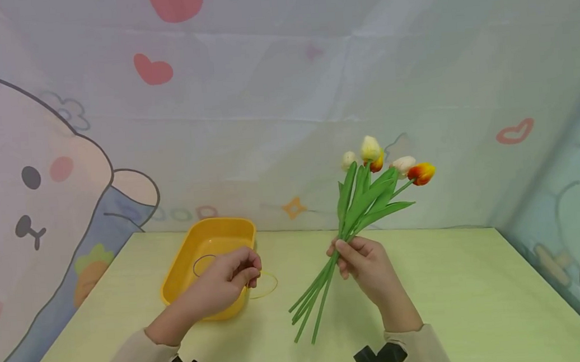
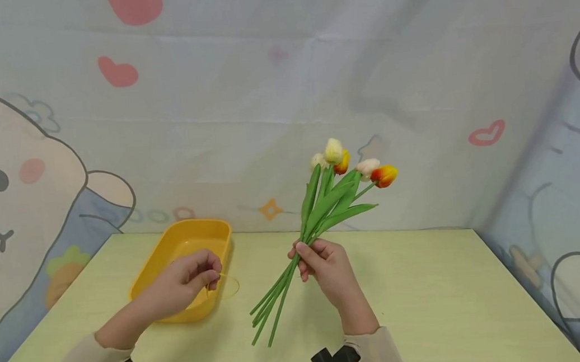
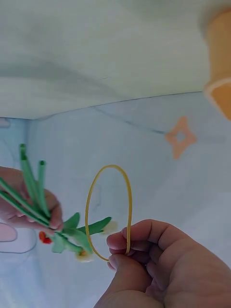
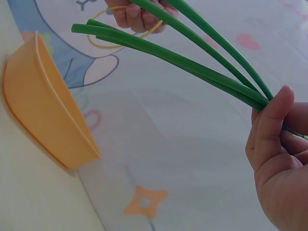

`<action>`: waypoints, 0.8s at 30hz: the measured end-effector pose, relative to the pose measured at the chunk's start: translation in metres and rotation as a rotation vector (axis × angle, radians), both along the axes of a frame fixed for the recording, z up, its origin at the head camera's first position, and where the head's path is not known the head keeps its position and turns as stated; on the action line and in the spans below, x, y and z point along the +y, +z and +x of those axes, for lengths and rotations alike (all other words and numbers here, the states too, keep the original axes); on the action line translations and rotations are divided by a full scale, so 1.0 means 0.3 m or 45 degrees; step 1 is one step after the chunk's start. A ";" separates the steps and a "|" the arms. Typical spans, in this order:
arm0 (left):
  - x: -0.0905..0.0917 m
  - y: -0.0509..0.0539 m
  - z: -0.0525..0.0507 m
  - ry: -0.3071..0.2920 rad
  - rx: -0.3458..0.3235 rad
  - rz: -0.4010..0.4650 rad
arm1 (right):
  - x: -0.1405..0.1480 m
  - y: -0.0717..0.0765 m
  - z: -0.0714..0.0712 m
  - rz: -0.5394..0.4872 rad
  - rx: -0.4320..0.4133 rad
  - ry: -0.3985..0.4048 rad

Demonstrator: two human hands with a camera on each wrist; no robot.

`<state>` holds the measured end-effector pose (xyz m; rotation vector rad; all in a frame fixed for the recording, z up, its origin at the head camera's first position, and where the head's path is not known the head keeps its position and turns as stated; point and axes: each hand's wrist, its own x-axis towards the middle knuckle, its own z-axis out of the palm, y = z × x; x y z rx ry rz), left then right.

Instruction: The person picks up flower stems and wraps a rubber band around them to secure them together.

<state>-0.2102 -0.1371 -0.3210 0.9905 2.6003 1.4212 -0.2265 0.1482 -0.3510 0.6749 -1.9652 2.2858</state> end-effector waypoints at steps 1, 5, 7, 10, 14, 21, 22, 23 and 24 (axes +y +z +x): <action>0.008 0.001 0.008 -0.017 0.000 0.000 | 0.001 0.001 0.001 -0.005 0.002 -0.002; 0.033 0.005 0.040 -0.076 -0.034 0.016 | 0.005 0.008 0.003 -0.020 0.008 -0.017; 0.043 0.010 0.058 -0.107 -0.066 0.032 | 0.008 0.012 0.005 -0.028 0.005 -0.024; 0.053 0.016 0.083 -0.138 -0.091 0.042 | 0.010 0.018 0.009 -0.042 0.001 -0.029; 0.058 0.019 0.108 -0.192 -0.083 0.052 | 0.010 0.024 0.014 -0.049 -0.013 -0.040; 0.064 0.016 0.145 -0.269 -0.092 0.041 | 0.005 0.029 0.019 -0.050 -0.056 -0.070; 0.065 0.016 0.150 -0.281 -0.096 0.046 | 0.003 0.029 0.020 -0.053 -0.060 -0.071; 0.066 0.015 0.155 -0.290 -0.097 0.049 | 0.002 0.030 0.021 -0.054 -0.063 -0.072; 0.067 0.014 0.160 -0.305 -0.096 0.058 | 0.000 0.030 0.023 -0.055 -0.065 -0.071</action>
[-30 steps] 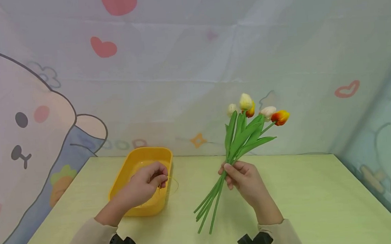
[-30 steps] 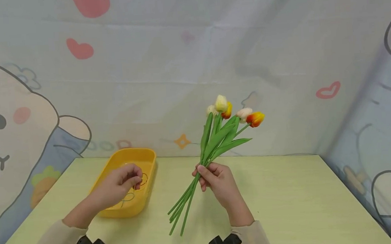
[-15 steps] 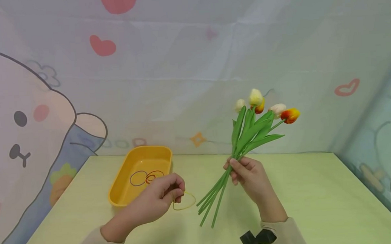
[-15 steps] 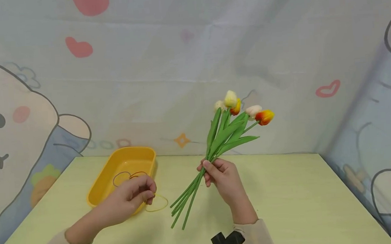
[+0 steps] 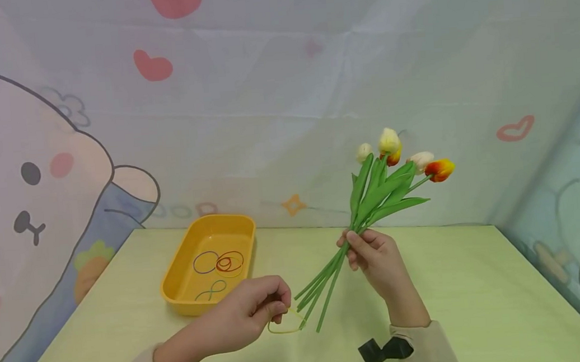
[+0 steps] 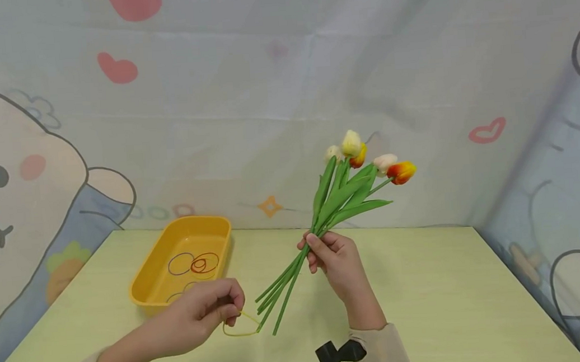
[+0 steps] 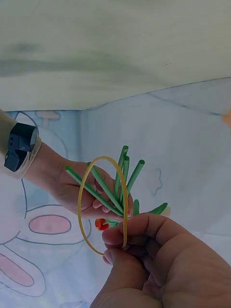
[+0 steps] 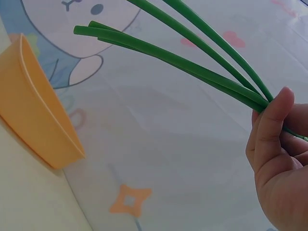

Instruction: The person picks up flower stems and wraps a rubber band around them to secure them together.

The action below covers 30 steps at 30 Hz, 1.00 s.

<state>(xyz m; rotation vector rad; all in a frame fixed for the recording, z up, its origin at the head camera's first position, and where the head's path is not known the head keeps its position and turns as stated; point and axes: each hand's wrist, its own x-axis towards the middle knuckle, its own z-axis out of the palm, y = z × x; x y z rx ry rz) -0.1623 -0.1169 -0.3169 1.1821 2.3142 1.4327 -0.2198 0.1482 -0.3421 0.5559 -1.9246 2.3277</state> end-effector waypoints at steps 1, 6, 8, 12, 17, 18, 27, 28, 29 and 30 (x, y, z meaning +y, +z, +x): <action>0.003 0.000 0.004 -0.014 0.005 0.009 | 0.000 0.001 0.001 -0.002 0.001 0.000; 0.017 0.000 0.020 -0.054 0.035 0.031 | 0.002 0.005 0.004 -0.017 0.007 0.012; 0.022 -0.001 0.024 -0.067 0.041 0.031 | 0.003 0.007 0.006 -0.020 0.012 0.020; 0.029 -0.006 0.029 -0.094 0.047 0.035 | 0.003 0.010 0.008 -0.023 0.018 0.027; 0.028 -0.012 0.034 -0.066 0.127 0.043 | 0.001 0.014 0.010 -0.029 0.026 0.027; 0.027 -0.012 0.035 -0.056 0.145 0.044 | 0.000 0.015 0.011 -0.030 0.028 0.026; 0.025 -0.016 0.040 -0.028 0.130 0.053 | -0.003 0.016 0.011 -0.027 0.034 0.011; 0.026 -0.018 0.040 -0.029 0.122 0.054 | -0.003 0.016 0.011 -0.026 0.036 0.011; 0.026 -0.021 0.039 -0.031 0.116 0.053 | -0.004 0.016 0.011 -0.024 0.037 0.011; 0.027 -0.024 0.039 -0.031 0.110 0.052 | -0.004 0.016 0.011 -0.024 0.040 0.011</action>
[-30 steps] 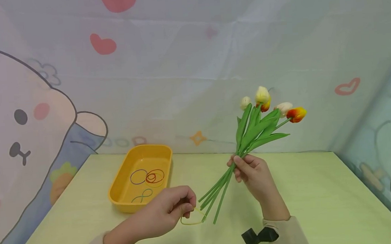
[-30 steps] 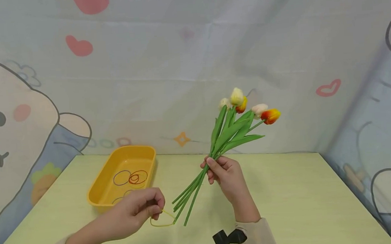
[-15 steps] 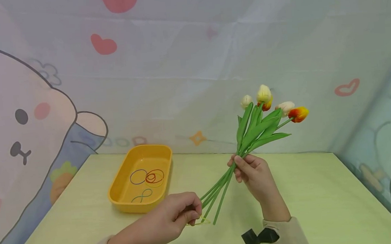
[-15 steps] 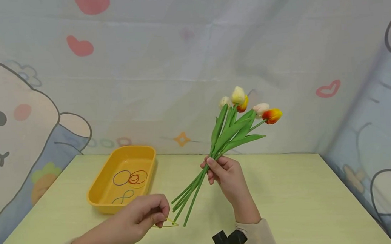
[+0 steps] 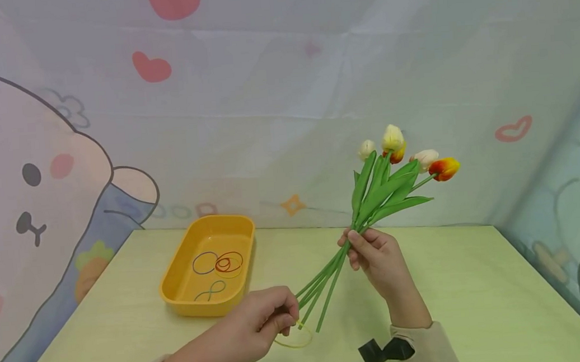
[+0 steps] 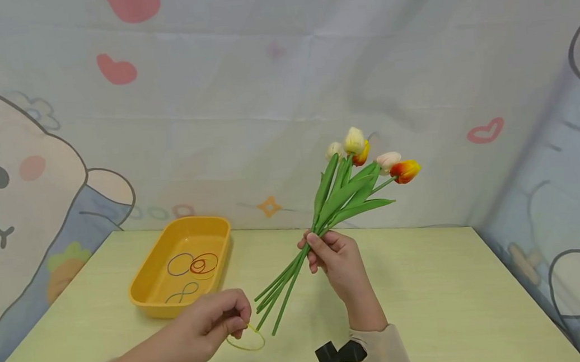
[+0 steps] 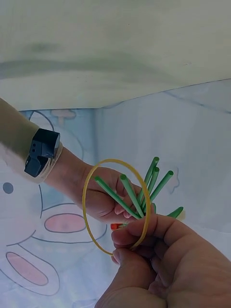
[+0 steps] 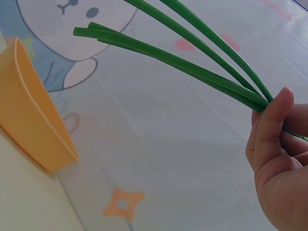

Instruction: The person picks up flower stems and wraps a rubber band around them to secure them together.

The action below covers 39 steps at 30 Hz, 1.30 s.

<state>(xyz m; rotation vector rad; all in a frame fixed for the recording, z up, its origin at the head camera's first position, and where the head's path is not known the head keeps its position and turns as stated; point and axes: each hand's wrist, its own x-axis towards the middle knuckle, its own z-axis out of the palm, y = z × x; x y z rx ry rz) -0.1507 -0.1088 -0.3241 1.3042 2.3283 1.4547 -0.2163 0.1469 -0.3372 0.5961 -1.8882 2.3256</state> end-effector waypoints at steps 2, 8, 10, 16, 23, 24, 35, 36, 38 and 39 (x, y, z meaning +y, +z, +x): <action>0.003 -0.006 -0.002 -0.003 -0.001 0.002 | 0.000 0.000 0.001 0.001 0.003 0.003; 0.009 -0.016 -0.011 -0.024 -0.011 0.017 | -0.006 -0.001 0.002 0.003 0.015 0.043; 0.010 -0.015 -0.015 -0.024 -0.021 0.024 | -0.010 -0.001 0.003 0.004 0.022 0.065; 0.013 -0.002 -0.027 -0.007 -0.011 0.059 | -0.029 -0.004 0.007 0.021 0.039 0.115; 0.013 0.021 -0.041 0.024 -0.067 0.039 | -0.055 -0.012 0.009 0.052 0.020 0.146; 0.013 0.025 -0.044 0.026 -0.069 0.038 | -0.059 -0.013 0.011 0.060 0.013 0.149; 0.008 0.060 -0.070 0.094 -0.025 0.003 | -0.111 -0.034 0.014 0.107 -0.042 0.222; 0.007 0.062 -0.072 0.100 -0.016 0.000 | -0.117 -0.035 0.015 0.114 -0.046 0.224; 0.005 0.067 -0.077 0.112 -0.004 -0.004 | -0.128 -0.036 0.017 0.133 -0.051 0.225; 0.004 0.068 -0.080 0.116 -0.002 -0.003 | -0.134 -0.036 0.018 0.142 -0.050 0.226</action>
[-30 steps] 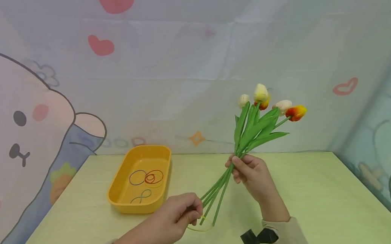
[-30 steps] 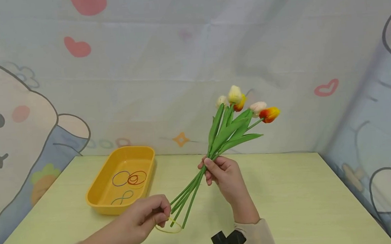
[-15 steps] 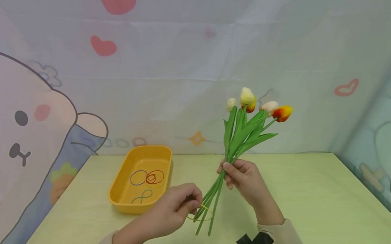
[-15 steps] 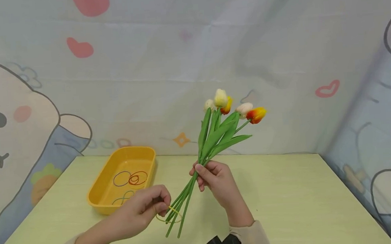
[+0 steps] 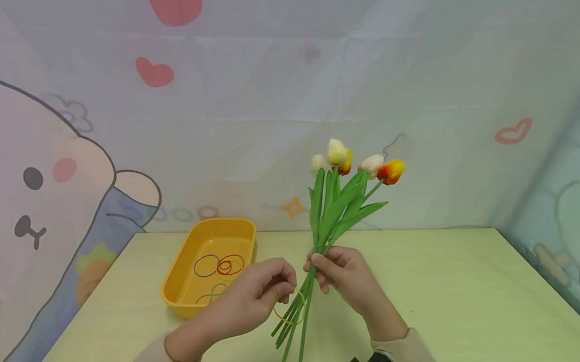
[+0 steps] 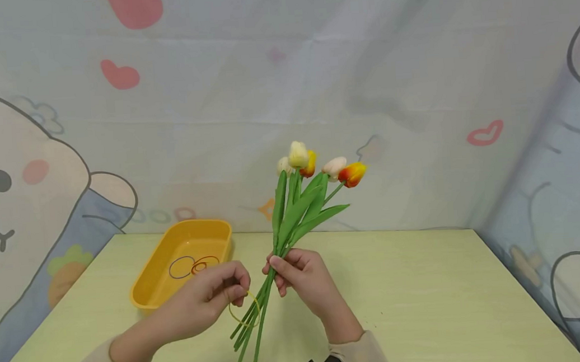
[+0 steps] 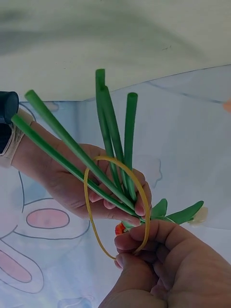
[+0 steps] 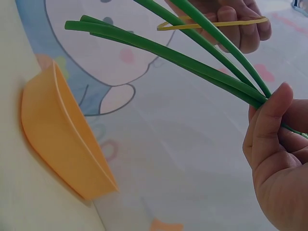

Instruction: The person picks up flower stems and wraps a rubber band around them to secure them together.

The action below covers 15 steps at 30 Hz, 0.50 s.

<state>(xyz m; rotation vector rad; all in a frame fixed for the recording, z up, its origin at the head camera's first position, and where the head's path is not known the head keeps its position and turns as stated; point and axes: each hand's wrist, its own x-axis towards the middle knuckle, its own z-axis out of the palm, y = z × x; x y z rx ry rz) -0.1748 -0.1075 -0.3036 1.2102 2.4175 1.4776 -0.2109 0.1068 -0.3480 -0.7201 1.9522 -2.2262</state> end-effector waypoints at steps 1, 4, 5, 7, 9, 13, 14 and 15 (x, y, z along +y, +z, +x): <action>-0.001 0.001 -0.003 0.006 0.001 0.000 | -0.006 -0.001 0.001 0.009 0.005 0.005; -0.004 0.005 -0.012 0.023 0.008 0.003 | -0.023 -0.007 0.003 0.029 0.021 0.028; -0.004 0.005 -0.015 0.029 0.007 0.003 | -0.028 -0.009 0.004 0.029 0.024 0.040; -0.006 0.005 -0.023 0.043 0.010 0.001 | -0.039 -0.016 0.007 0.029 0.031 0.063; -0.010 0.004 -0.031 0.050 0.017 0.003 | -0.050 -0.022 0.010 0.030 0.035 0.082; -0.022 0.004 -0.045 0.072 0.012 0.013 | -0.072 -0.030 0.017 0.041 0.041 0.108; -0.026 0.005 -0.048 0.078 0.011 0.014 | -0.077 -0.032 0.018 0.046 0.039 0.112; -0.030 0.006 -0.050 0.086 0.002 0.015 | -0.082 -0.034 0.020 0.052 0.037 0.116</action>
